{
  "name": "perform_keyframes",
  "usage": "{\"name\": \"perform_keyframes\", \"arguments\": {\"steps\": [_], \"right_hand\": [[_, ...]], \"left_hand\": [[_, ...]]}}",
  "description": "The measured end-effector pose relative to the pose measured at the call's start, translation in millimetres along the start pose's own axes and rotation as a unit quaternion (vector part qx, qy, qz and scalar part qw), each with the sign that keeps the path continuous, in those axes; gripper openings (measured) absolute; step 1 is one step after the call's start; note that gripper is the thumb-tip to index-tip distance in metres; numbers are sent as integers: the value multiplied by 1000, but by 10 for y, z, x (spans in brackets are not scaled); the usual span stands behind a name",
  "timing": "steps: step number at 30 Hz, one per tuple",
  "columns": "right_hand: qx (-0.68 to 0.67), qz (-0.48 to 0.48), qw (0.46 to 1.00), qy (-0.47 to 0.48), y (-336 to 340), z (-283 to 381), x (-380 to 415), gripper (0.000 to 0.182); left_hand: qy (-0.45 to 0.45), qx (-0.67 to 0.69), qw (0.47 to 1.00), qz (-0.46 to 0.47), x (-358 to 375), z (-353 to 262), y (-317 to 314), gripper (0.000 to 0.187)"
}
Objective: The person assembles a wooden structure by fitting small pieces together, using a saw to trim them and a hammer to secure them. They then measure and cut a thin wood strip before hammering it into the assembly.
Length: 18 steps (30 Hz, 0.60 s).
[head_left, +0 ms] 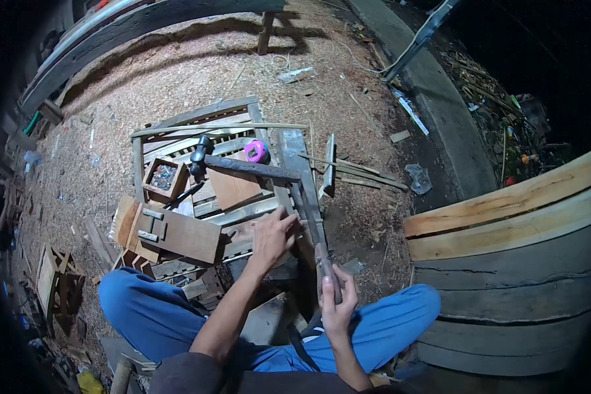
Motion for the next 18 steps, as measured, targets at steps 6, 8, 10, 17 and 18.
{"name": "perform_keyframes", "arguments": {"steps": [6,8,10,17,18], "right_hand": [[-34,-18,997,-69,-20,164,29,34],[-34,-1,994,-100,-141,281,-95,35],[-37,2,996,-86,-115,212,-75,35],[-5,17,1000,-14,-148,-29,-221,34],[-6,6,1000,-30,-200,6,-264,35]], "left_hand": [[-6,-3,1000,-4,-3,-4,-12,16],[-14,-8,1000,-12,-21,1,11,16],[-4,25,1000,-4,-35,19,-2,18],[8,53,998,16,-42,-25,47,22],[15,49,999,17,-41,-26,46,22]]}}
Point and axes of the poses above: each hand's wrist, its own x-axis away from the middle knuckle, its own y-axis out of the back of the hand, z = x × y, the point moved 3 cm from there along -x, towards the middle knuckle, and after that the axes turned 6 degrees about -x, right-handed, at the moved point
